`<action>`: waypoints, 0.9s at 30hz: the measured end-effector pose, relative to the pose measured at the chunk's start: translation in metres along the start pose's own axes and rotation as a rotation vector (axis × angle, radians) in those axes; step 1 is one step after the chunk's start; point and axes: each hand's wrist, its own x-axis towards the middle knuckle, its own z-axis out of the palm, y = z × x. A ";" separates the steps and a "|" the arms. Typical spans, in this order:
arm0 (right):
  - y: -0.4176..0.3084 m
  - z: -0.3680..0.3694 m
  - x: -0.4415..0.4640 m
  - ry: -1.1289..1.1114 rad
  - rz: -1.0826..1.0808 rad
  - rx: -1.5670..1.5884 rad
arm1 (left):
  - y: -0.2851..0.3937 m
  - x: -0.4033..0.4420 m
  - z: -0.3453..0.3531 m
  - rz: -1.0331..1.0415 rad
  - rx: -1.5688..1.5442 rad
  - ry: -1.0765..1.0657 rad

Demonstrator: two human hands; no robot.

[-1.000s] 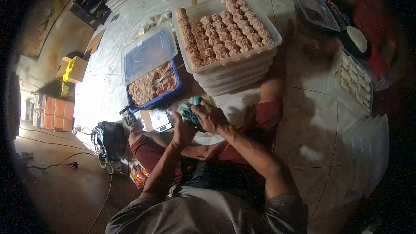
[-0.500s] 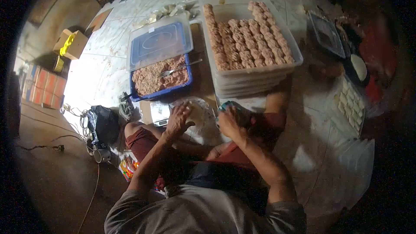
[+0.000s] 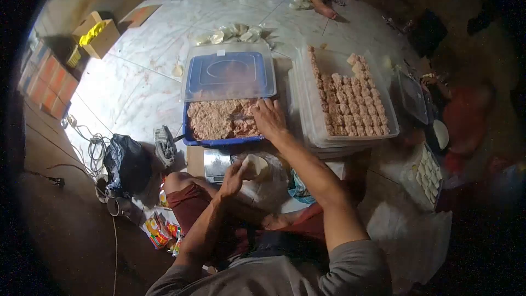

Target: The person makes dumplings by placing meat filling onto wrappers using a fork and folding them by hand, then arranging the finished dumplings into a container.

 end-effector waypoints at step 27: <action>-0.010 -0.043 0.011 -0.127 -0.193 -0.186 | 0.017 0.018 0.012 -0.082 0.002 -0.129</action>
